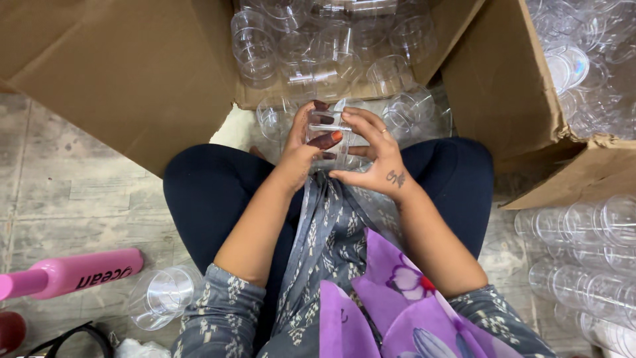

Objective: The person sits on the floor among cardboard boxes full of clear plastic cups and lids. They pick up a cup, place a lid on it, press the lid down to secure it, and set the finished container aside, repeating this with one container at a time.

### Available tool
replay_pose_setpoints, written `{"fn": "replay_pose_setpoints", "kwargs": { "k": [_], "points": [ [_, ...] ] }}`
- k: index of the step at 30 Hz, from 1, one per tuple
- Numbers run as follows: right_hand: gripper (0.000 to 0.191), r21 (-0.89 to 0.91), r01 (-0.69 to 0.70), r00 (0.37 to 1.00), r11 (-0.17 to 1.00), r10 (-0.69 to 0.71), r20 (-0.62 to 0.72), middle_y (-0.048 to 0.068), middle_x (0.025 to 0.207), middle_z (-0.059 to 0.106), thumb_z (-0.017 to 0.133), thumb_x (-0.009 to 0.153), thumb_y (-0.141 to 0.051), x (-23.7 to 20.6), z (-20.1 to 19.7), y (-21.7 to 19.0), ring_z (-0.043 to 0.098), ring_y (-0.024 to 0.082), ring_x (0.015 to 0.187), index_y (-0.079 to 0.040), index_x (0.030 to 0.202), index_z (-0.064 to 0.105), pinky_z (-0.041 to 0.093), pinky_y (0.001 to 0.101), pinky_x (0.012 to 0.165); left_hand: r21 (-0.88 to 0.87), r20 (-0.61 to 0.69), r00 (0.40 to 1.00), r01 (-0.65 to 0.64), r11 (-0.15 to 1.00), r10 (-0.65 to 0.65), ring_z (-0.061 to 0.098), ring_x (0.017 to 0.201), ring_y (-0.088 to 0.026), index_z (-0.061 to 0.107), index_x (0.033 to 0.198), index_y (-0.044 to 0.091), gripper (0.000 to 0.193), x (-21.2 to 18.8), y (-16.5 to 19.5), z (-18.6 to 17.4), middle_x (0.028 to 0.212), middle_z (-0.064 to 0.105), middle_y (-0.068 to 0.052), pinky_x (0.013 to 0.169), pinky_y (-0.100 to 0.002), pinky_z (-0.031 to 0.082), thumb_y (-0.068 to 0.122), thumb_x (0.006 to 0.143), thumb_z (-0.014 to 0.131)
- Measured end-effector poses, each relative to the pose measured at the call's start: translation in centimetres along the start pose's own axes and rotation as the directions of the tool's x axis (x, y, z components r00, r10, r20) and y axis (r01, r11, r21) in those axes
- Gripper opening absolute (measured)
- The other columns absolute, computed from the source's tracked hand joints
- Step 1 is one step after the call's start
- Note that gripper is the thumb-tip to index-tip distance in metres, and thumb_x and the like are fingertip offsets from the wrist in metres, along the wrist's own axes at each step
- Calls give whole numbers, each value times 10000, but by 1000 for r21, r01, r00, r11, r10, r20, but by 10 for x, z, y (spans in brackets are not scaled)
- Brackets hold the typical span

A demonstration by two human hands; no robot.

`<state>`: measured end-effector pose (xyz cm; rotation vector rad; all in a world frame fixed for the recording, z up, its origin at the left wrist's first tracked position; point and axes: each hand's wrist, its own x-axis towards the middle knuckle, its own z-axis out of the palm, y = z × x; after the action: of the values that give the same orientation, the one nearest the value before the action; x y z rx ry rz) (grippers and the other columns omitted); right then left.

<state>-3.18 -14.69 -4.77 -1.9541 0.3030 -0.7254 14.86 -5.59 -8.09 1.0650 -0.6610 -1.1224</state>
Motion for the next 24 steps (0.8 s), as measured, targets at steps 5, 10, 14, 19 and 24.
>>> {"fn": "replay_pose_setpoints", "kwargs": {
  "k": [5, 10, 14, 19, 24],
  "points": [
    [987, 315, -127, 992, 941, 122, 35, 112, 1587, 382, 928, 736, -32, -6, -5, 9, 517, 285, 1418, -114, 1580, 422, 600, 369, 956, 131, 171, 935, -333, 934, 310, 546, 1293, -231, 375, 1493, 141, 818, 1, -10, -2, 1413, 484, -86, 1077, -385, 516, 220, 857, 884],
    [986, 579, -236, 972, 780, 187, 144, 160, 1578, 463, 846, 812, 49, -9, -13, 13, 580, 297, 1371, -57, 1640, 320, 576, 368, 1030, 290, 236, 865, -497, 818, 442, 518, 1354, -229, 380, 1484, 110, 857, -9, -15, 1, 1420, 473, -83, 1162, -377, 469, 281, 840, 919],
    [968, 627, -287, 958, 724, 204, 204, 154, 1560, 477, 849, 806, 33, -8, -20, 8, 594, 295, 1349, -63, 1622, 336, 592, 375, 1035, 405, 281, 761, -646, 647, 584, 512, 1309, -204, 398, 1461, 133, 872, -11, -9, 4, 1416, 470, -62, 1139, -367, 461, 309, 794, 930],
    [906, 170, -146, 989, 975, 137, 63, 88, 1536, 437, 931, 686, -66, -10, -22, -3, 560, 262, 1336, -117, 1498, 531, 614, 341, 925, 238, 300, 920, -328, 914, 252, 494, 1368, -217, 431, 1427, 106, 832, -2, -1, 4, 1390, 504, -76, 1133, -379, 455, 311, 792, 928],
    [873, -13, -60, 998, 998, 60, 18, 72, 1507, 463, 978, 674, -138, -6, -19, -8, 541, 247, 1382, -159, 1455, 585, 666, 363, 966, 159, 143, 959, -268, 950, 247, 593, 1225, -170, 516, 1333, 103, 726, 3, -11, 13, 1281, 595, -42, 1041, -347, 523, 277, 767, 937]
  ]
}}
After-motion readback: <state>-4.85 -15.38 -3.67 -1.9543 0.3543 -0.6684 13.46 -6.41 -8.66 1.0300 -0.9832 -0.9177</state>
